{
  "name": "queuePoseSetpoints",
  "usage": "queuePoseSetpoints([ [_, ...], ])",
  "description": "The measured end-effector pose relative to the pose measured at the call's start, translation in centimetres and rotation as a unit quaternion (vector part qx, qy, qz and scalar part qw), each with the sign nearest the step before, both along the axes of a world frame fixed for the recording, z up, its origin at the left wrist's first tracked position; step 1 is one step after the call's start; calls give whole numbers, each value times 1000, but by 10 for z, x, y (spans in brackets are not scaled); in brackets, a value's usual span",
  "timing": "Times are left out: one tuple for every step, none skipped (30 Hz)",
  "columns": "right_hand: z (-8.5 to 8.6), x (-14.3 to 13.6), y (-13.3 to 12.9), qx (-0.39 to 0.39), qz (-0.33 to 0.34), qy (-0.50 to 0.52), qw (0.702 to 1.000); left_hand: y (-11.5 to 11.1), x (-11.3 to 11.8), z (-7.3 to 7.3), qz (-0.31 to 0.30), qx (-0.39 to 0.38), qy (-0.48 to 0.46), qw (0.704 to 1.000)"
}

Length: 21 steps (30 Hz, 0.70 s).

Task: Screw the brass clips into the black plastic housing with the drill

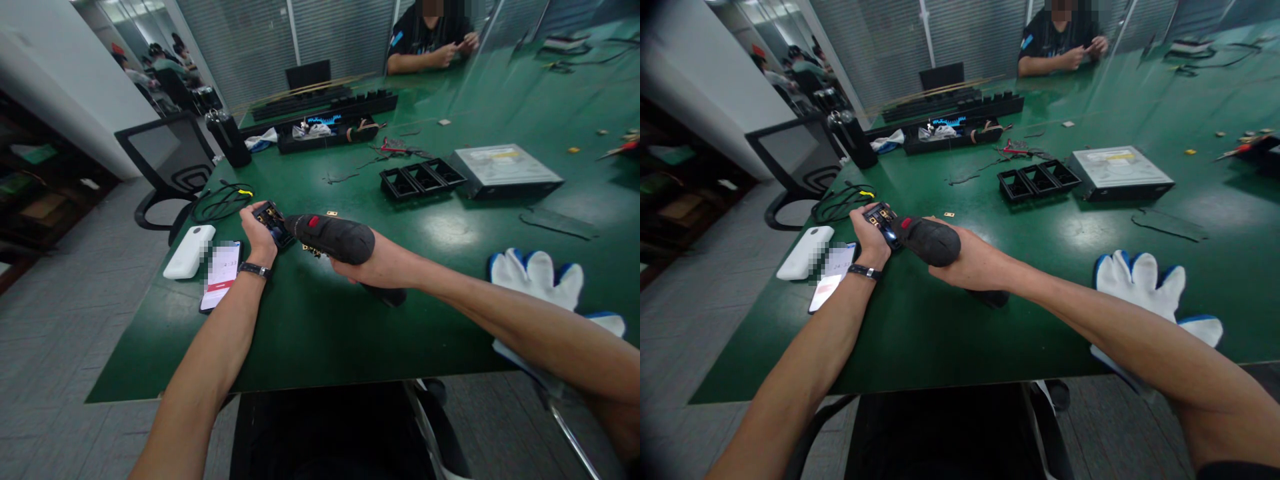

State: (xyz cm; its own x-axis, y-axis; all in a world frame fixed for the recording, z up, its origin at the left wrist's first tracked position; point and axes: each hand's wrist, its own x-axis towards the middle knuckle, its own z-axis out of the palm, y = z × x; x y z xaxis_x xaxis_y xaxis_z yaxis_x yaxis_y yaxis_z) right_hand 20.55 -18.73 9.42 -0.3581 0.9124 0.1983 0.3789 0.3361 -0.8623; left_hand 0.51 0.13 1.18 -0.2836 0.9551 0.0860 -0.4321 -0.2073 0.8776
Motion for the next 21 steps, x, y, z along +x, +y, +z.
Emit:
queuePoseSetpoints([
  [0,0,0,0,0,2,1000,0,0,0,1,2,0,1000],
  [-1,0,0,0,0,4,1000,0,0,0,1,2,1,1000],
  [-1,0,1,-1,1,5,1000,-1,0,0,1,2,1,1000],
  [-1,0,1,-2,2,5,1000,-1,0,0,0,1,1,1000],
  [-1,0,1,-1,3,6,1000,-1,0,0,-2,0,1,1000],
  [-1,0,1,0,4,6,1000,-1,0,0,-3,-1,2,1000],
  [-1,0,1,0,4,5,1000,-1,0,0,-4,-1,3,1000],
  [-1,0,1,1,3,4,1000,-2,0,0,-4,0,4,1000],
  [-1,0,1,1,2,4,1000,-1,0,0,-4,1,4,1000],
  [0,0,1,2,2,4,1000,-1,-1,0,-3,2,4,1000],
  [0,0,1,2,2,5,1000,-1,-1,0,-3,3,4,1000],
  [0,-1,1,2,2,6,1000,-1,-1,-1,-4,4,5,1000],
  [0,-1,1,3,2,7,1000,-1,-1,-1,-4,5,6,1000],
  [1,-1,1,6,1,7,1000,0,-1,-1,-4,6,7,1000],
  [1,-1,1,7,-1,7,1000,0,-1,-1,-4,7,8,1000],
  [1,-1,1,8,-3,6,1000,0,-1,-2,-5,9,8,1000],
  [1,-1,1,7,-4,5,1000,0,-1,-2,-5,10,8,1000],
  [1,-1,0,6,-6,4,1000,0,-1,-2,-6,11,7,1000],
  [1,0,0,4,-6,3,1000,0,-1,-2,-7,11,6,1000],
  [1,0,0,1,-6,2,1000,0,-1,-3,-7,11,5,1000],
  [1,0,0,0,-5,1,1000,0,-1,-3,-7,12,5,1000],
])
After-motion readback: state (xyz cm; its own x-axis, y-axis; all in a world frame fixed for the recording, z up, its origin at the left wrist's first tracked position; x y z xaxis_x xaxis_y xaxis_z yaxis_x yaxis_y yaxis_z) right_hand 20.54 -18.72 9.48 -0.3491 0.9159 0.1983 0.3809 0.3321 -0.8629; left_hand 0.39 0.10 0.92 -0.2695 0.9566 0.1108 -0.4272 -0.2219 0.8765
